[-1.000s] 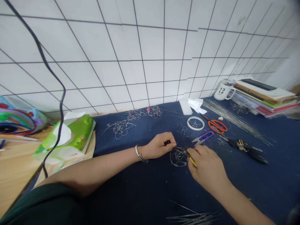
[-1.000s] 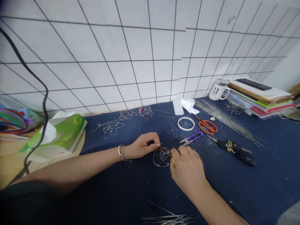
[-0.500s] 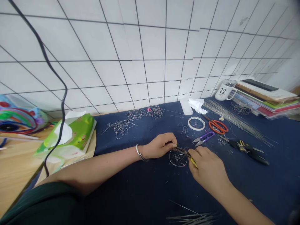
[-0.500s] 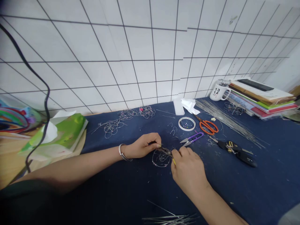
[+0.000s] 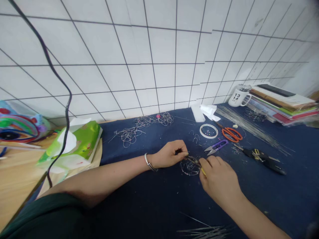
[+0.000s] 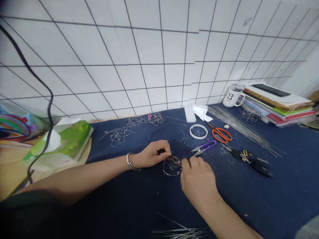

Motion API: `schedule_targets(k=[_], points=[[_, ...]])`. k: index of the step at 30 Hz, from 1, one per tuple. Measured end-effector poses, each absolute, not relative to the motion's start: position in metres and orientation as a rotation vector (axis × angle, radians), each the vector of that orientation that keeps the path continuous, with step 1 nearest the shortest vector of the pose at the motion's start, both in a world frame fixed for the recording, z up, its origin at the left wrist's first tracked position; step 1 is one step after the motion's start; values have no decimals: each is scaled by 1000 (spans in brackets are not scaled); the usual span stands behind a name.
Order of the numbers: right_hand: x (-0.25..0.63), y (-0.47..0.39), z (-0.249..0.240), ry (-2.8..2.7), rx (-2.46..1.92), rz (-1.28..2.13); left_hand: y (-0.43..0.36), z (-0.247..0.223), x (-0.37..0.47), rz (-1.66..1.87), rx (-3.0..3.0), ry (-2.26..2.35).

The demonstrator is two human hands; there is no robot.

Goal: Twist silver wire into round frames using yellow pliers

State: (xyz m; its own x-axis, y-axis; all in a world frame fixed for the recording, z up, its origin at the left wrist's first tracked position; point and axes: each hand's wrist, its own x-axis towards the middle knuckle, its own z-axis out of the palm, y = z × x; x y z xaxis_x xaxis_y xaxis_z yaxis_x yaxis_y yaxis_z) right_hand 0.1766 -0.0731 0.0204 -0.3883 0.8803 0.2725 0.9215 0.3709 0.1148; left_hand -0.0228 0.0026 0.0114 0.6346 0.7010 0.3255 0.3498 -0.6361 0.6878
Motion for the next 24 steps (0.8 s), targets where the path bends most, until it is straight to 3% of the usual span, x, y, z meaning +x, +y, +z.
schedule_targets(k=[24], points=[[178,-72,18,-2473,-1636,-340,2,12,-23,758,2311,769]])
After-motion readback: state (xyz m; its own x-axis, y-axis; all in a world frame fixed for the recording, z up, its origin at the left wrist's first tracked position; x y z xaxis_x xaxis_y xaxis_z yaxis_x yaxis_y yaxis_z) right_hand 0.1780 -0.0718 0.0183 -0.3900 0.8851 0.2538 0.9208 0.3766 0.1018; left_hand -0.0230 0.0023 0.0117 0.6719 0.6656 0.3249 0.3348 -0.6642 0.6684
